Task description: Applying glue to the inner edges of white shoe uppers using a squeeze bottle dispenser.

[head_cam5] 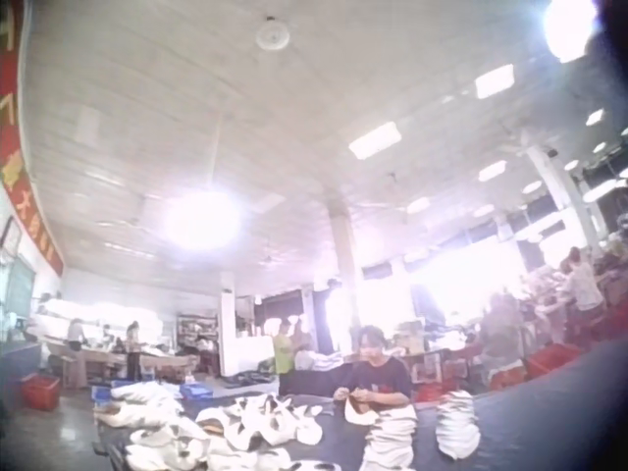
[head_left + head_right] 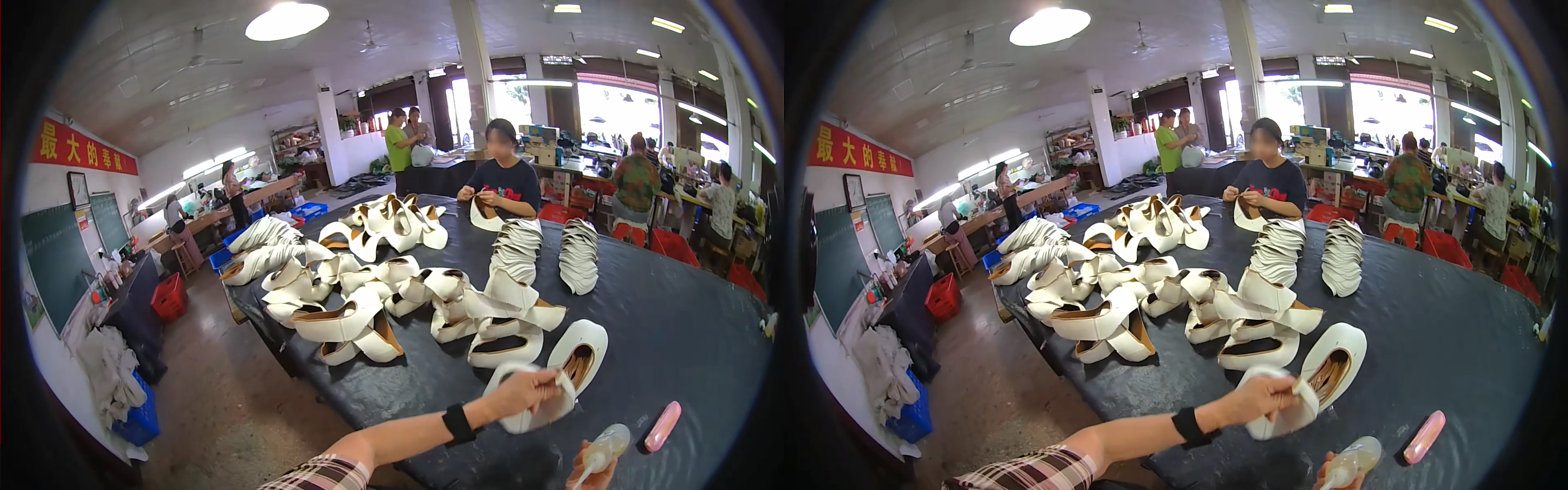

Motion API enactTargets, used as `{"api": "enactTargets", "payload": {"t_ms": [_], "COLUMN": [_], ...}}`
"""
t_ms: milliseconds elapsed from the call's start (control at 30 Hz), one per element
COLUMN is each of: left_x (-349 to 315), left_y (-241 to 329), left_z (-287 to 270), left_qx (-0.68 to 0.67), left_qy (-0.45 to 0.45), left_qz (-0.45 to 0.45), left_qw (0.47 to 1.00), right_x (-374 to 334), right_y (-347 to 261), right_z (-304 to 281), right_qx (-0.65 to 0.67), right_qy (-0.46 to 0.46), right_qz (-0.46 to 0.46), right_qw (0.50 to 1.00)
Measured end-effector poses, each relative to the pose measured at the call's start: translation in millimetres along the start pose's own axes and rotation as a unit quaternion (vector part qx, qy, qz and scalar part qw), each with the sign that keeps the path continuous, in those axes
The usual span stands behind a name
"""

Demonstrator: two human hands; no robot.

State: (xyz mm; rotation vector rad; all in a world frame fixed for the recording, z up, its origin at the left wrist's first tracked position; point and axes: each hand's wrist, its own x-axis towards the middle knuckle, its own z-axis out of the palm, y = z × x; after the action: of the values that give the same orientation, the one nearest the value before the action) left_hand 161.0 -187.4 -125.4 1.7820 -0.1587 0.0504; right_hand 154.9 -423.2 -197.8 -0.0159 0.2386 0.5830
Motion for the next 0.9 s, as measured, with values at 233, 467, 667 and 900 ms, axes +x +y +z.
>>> {"api": "enactTargets", "payload": {"t_ms": [233, 467, 667, 900], "left_x": [-48, -82, -113, -113], "left_y": [-23, -33, -27, -62], "left_z": [5, -21, -41, -58], "left_qx": [0.033, 0.131, 0.123, -0.142], "left_qy": [0.007, 0.032, 0.047, -0.001], "left_qz": [0.019, 0.052, 0.068, -0.059], "left_qw": [0.999, 0.989, 0.989, 0.988], "right_x": [11, 12, 18, 35], "right_y": [41, 84, 106, 136], "right_z": [15, 23, 6, 3], "right_qx": [-0.072, -0.08, -0.033, -0.054], "right_qy": [-0.058, -0.064, -0.158, -0.031], "right_qz": [0.166, 0.089, 0.127, 0.065], "right_qw": [0.982, 0.991, 0.979, 0.996]}}
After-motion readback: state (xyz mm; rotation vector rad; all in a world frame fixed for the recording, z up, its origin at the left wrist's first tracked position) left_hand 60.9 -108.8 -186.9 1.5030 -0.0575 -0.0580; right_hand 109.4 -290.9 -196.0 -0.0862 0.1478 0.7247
